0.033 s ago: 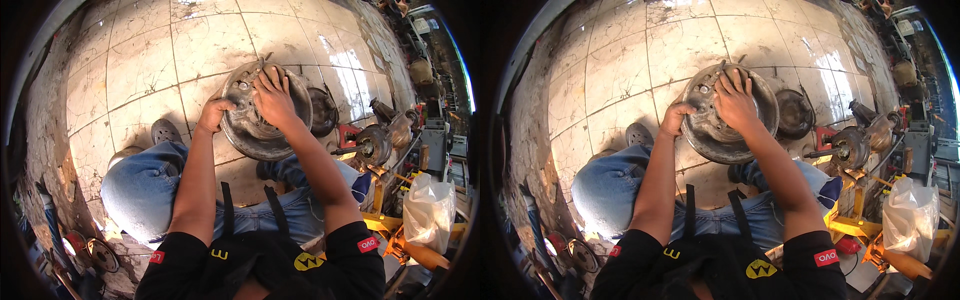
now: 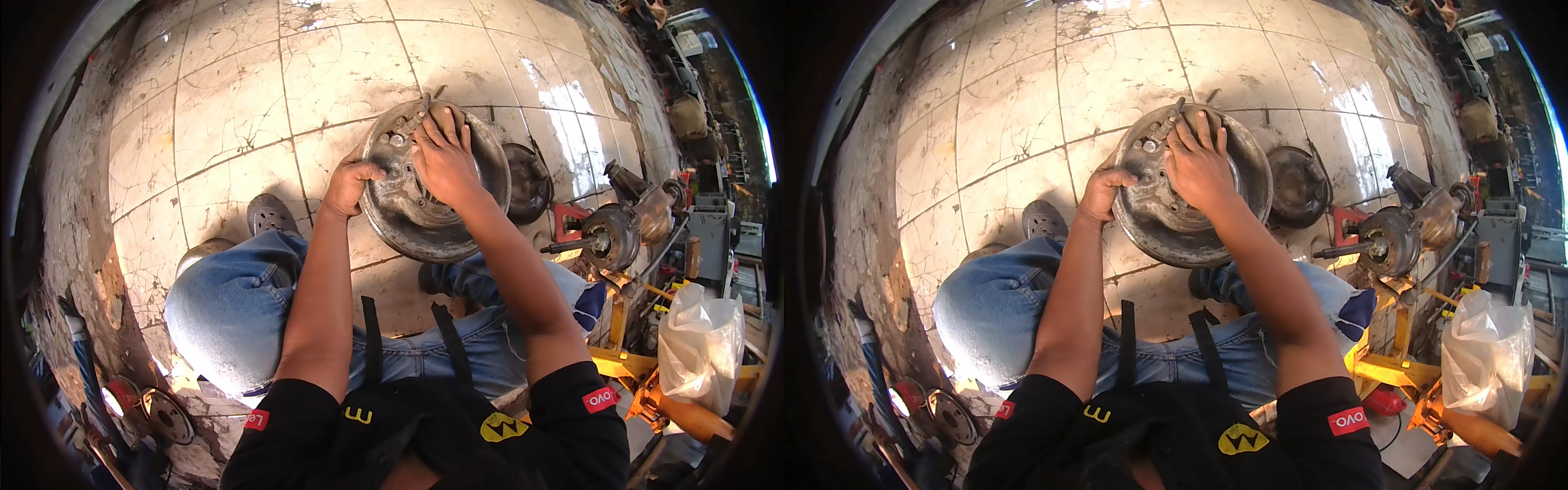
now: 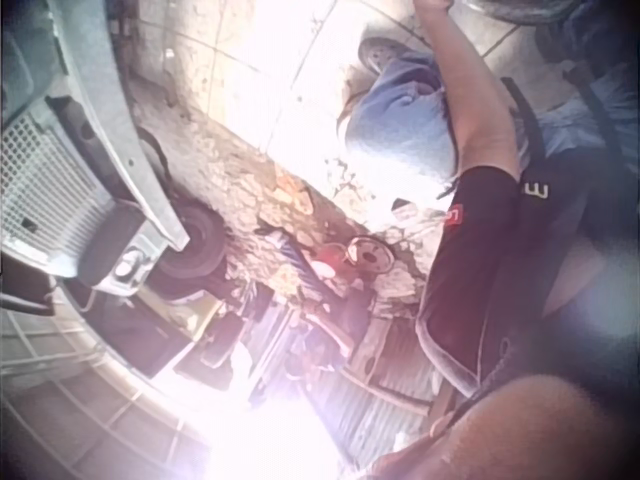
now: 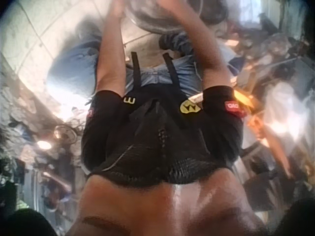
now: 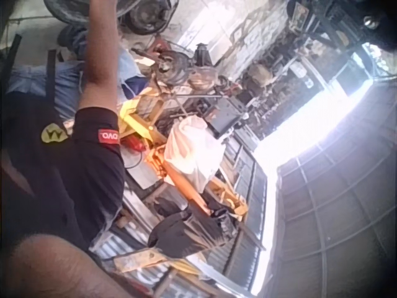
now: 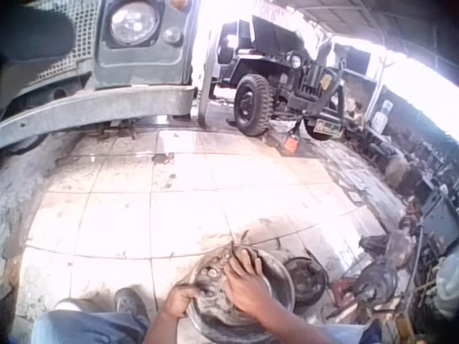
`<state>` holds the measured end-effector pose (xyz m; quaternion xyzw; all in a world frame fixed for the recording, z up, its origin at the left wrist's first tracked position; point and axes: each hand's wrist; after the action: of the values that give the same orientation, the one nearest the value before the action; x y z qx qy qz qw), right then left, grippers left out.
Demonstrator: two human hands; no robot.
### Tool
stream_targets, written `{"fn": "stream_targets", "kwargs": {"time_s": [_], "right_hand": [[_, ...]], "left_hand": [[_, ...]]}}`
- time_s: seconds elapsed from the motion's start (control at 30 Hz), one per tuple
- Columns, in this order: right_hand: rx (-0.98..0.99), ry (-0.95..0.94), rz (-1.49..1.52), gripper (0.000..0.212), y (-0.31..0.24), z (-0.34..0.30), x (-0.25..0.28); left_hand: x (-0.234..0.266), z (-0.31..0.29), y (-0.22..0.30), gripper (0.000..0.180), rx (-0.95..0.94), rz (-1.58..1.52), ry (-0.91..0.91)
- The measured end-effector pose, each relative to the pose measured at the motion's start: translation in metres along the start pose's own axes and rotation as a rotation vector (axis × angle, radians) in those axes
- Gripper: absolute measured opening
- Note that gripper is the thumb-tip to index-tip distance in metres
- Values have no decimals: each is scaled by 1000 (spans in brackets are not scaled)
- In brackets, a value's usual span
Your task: The person sits on the floor and scrubs a metal brake drum with a sanding block, rotating it to clean different areas. The person repeatedly rubs the surface and edges of the drum, occasionally adjusting its position.
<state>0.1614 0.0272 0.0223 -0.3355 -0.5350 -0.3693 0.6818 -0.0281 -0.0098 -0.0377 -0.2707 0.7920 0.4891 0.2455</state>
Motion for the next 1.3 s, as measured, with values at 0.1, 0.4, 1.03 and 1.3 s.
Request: {"fn": "stream_targets", "kwargs": {"time_s": [0.1,0.4,1.03,1.3], "right_hand": [[38,-15,35,48,-5,-8,1],[-49,-151,-101,76,-10,1,9],[-41,-190,-119,78,-6,-9,13],[-46,-212,-136,73,-17,-14,19]], "left_hand": [[12,3,-7,11,-71,67,38],[-2,2,-2,14,-108,136,-10],[-13,-4,6,38,-14,116,3],[-1,2,-4,40,-106,229,17]]}}
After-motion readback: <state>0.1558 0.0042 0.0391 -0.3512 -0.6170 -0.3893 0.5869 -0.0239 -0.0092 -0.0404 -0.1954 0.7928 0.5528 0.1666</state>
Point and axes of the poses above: each hand's wrist, its own z-axis towards the middle knuckle, its own x-axis out of the back of the hand, y = z × x, and after that the axes turned 5 degrees about y, right-handed
